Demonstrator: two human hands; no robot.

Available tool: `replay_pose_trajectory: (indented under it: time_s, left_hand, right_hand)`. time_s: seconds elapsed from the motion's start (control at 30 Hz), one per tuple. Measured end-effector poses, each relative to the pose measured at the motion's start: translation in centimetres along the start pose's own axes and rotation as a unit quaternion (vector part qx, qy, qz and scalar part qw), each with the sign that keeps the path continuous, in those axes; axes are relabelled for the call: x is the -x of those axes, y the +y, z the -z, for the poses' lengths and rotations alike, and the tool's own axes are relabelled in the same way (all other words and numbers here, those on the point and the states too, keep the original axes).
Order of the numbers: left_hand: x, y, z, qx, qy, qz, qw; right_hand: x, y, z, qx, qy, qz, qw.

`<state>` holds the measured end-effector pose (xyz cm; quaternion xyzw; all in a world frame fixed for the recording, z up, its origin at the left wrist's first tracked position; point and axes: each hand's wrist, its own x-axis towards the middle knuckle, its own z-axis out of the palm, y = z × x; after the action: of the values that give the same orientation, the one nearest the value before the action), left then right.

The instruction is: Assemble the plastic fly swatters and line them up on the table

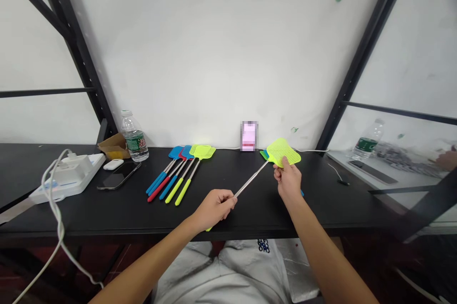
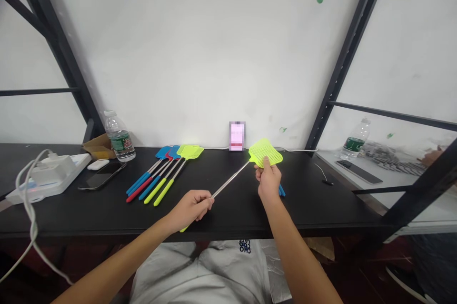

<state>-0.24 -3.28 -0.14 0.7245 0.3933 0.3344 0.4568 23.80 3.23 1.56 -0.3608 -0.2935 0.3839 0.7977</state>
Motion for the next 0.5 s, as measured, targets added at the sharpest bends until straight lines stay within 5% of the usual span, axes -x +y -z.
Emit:
replay_pose_trajectory:
  time_s: [0.5]
  left_hand:
    - [0.22,0.89,0.15,-0.012,-0.016,0.004,1.000]
  right_hand:
    - [-0.07,0.32,0.01,0.029,0.018,0.048,0.998]
